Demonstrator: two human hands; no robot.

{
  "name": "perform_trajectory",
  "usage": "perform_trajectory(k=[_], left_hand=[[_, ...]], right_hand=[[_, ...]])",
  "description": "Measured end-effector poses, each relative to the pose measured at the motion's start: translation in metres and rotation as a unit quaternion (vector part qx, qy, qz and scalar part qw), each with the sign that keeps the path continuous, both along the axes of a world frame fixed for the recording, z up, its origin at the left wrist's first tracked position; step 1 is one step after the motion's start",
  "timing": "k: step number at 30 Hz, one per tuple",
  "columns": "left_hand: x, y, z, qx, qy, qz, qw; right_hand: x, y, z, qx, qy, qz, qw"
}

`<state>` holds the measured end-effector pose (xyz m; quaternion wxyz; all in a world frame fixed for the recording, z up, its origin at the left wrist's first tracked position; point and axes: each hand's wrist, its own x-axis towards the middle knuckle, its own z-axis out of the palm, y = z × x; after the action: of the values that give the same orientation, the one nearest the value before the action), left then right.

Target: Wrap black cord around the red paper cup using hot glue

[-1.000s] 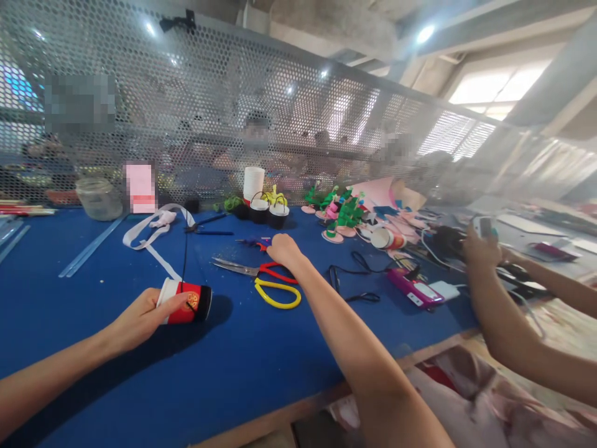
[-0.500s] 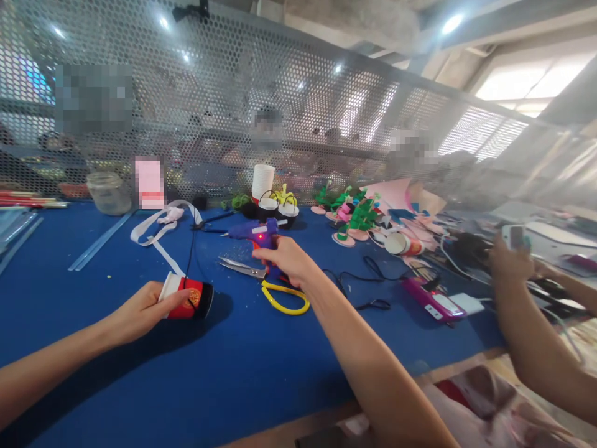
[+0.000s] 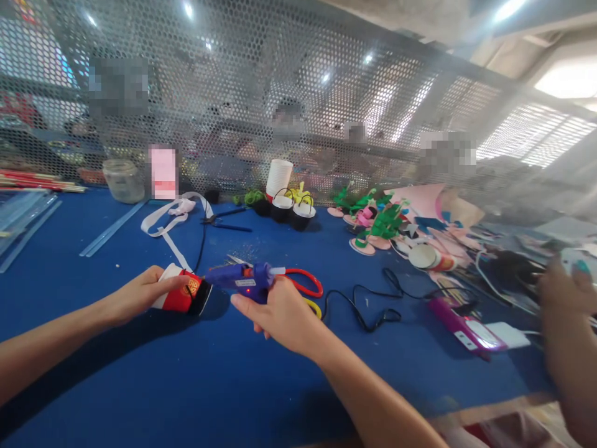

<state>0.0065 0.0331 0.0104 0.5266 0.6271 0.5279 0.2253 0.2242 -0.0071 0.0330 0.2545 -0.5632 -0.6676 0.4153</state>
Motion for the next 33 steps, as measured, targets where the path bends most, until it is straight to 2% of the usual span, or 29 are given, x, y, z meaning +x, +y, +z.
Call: perform_trajectory(k=[5,13,19,27,33], left_hand=[[0.001,0.0,-0.002,0.016,0.026,0.003,1.0],[0.004,-0.001,0.002,0.03,0.051,0.015,0.998],[0.005,-0.002,0.001,0.032,0.056,0.024,0.998],[0.001,0.0,-0.006,0.041,0.05,0.024,0.998],[0.002,-0.001,-0.005,0.041,0.051,0.039,0.997]], right_hand=[[-0.003,-0.003,-0.004,-0.003,-0.002,-0.004,1.0],[-0.007,-0.009,-0.005,0.084,-0.042,-0.007,0.996],[-0.009,-0.011,-0.005,0.08,-0.058,-0.015,0.995],[-0.006,-0.013,-0.006,0.084,-0.086,0.0,0.993],[-0.006,-0.012,-0.008,0.146,-0.087,0.016,0.985]])
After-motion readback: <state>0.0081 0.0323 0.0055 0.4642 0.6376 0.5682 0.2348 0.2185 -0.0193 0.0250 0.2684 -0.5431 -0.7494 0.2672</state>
